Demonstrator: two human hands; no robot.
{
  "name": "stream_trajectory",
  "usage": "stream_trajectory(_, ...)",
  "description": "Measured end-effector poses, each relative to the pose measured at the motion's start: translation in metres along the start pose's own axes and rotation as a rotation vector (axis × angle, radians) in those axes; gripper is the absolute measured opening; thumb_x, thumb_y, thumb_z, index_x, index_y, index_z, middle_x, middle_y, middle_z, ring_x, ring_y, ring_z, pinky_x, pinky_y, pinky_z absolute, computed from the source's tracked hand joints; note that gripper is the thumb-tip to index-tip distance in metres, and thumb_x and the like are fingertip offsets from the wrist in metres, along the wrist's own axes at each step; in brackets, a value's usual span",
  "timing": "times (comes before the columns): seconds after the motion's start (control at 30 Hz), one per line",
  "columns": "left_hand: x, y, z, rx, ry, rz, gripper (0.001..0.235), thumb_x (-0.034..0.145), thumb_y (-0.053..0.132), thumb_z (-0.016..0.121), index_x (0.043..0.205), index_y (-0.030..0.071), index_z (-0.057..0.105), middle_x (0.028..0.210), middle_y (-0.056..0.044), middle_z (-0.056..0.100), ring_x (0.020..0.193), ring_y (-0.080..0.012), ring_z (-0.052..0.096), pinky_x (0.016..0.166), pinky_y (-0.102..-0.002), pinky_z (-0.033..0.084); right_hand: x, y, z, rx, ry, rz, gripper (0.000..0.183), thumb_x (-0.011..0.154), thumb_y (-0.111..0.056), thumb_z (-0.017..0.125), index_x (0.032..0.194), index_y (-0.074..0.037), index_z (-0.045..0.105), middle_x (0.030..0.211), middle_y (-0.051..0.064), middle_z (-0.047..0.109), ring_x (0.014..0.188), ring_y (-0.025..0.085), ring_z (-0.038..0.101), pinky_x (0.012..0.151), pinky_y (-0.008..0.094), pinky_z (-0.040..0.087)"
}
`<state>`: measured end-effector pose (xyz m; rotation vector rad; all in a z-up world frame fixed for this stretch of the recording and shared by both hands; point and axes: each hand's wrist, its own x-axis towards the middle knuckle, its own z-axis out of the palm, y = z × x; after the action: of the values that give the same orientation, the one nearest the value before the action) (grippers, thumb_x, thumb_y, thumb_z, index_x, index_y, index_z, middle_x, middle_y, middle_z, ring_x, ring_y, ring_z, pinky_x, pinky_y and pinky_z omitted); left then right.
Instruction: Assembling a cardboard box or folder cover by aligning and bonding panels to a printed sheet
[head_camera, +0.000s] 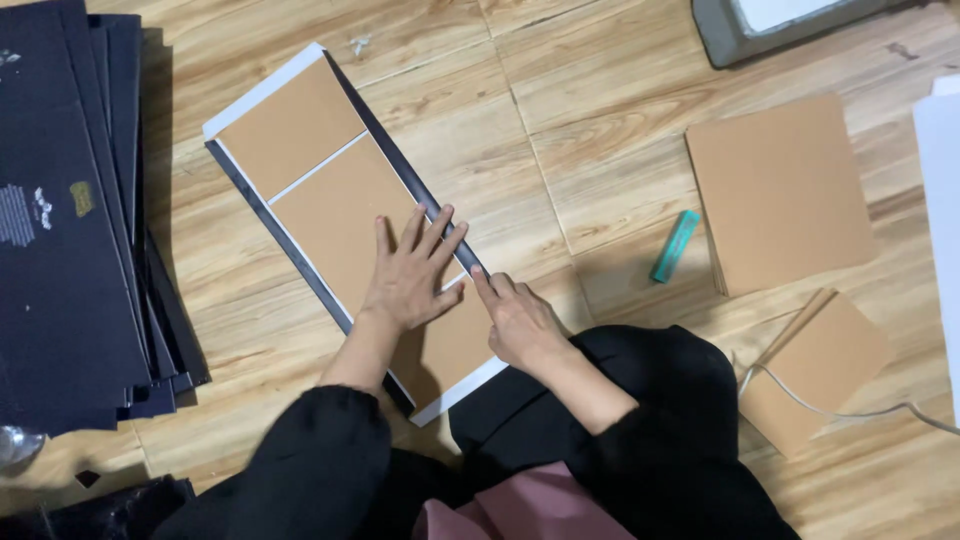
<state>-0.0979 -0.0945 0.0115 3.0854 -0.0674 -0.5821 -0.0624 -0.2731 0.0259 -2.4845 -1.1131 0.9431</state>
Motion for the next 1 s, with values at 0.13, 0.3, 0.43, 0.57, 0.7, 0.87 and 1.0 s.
stream_trajectory(0.13, -0.007, -0.002, 0.03, -0.163, 0.223, -0.005, 0.067, 0.082, 0.057, 0.03, 0.142, 0.031, 0.016, 0.148, 0.005, 0.013, 0.136, -0.0248, 0.01, 0.102, -0.063, 0.007, -0.013, 0.044, -0.009, 0.193, 0.253, 0.055, 0.06, 0.072, -0.014, 0.058, 0.128, 0.0, 0.041, 0.091, 0.014, 0.047, 0.083, 0.035, 0.054, 0.075, 0.037, 0.048)
stream_trajectory(0.3, -0.005, -0.004, 0.051, -0.215, 0.384, 0.006, 0.058, 0.087, 0.047, 0.026, 0.141, 0.026, 0.021, 0.147, 0.005, 0.021, 0.135, -0.0229, 0.016, 0.103, -0.061, 0.007, -0.019, 0.185, 0.007, -0.371, 0.907, 0.673, 0.039, 0.069, -0.043, 0.066, 0.091, -0.015, 0.05, 0.075, 0.003, 0.047, 0.066, 0.028, 0.061, 0.057, 0.04, 0.052)
stream_trajectory(0.43, -0.002, -0.009, 0.057, -0.21, 0.47, -0.054, 0.048, 0.087, 0.032, 0.031, 0.134, 0.025, 0.034, 0.142, 0.008, 0.03, 0.133, -0.0198, 0.021, 0.107, -0.056, 0.007, 0.003, 0.186, 0.007, -0.338, 0.869, 0.655, 0.049, 0.063, -0.023, 0.066, 0.108, -0.01, 0.051, 0.084, 0.008, 0.054, 0.071, 0.03, 0.062, 0.061, 0.044, 0.051)
stream_trajectory(0.57, -0.003, -0.01, 0.058, -0.276, 0.485, -0.066, 0.044, 0.086, 0.023, 0.033, 0.13, 0.025, 0.037, 0.14, 0.008, 0.033, 0.133, -0.0189, 0.023, 0.107, -0.055, 0.01, 0.002, 0.022, -0.062, -0.034, 0.743, 0.131, 0.043, 0.073, -0.007, 0.06, 0.115, -0.006, 0.056, 0.096, 0.02, 0.06, 0.087, 0.043, 0.058, 0.071, 0.049, 0.047)
stream_trajectory(0.7, -0.001, -0.013, 0.062, -0.293, 0.482, -0.102, 0.042, 0.086, 0.02, 0.032, 0.127, 0.024, 0.038, 0.14, 0.009, 0.032, 0.133, -0.0181, 0.023, 0.108, -0.054, 0.009, 0.055, 0.027, 0.009, -0.247, 0.66, -0.145, 0.027, 0.067, -0.01, 0.054, 0.09, -0.022, 0.062, 0.072, -0.005, 0.053, 0.07, 0.019, 0.059, 0.06, 0.027, 0.048)
stream_trajectory(0.87, 0.001, -0.012, 0.066, -0.268, 0.492, -0.088, 0.042, 0.084, 0.017, 0.034, 0.125, 0.022, 0.039, 0.138, 0.006, 0.033, 0.133, -0.02, 0.023, 0.108, -0.056, 0.009, 0.017, 0.026, 0.032, -0.378, 0.46, -0.312, 0.021, 0.078, -0.02, 0.046, 0.094, -0.02, 0.06, 0.091, -0.001, 0.056, 0.083, 0.023, 0.057, 0.057, 0.033, 0.049)
stream_trajectory(1.0, 0.0, -0.013, 0.063, -0.278, 0.525, -0.077, 0.041, 0.084, 0.016, 0.034, 0.125, 0.02, 0.04, 0.138, 0.003, 0.035, 0.133, -0.0221, 0.024, 0.107, -0.057, 0.011, 0.008, 0.046, 0.047, -0.399, 0.425, -0.398, 0.028, 0.078, -0.02, 0.045, 0.103, -0.021, 0.058, 0.084, -0.002, 0.054, 0.083, 0.02, 0.056, 0.067, 0.025, 0.048)
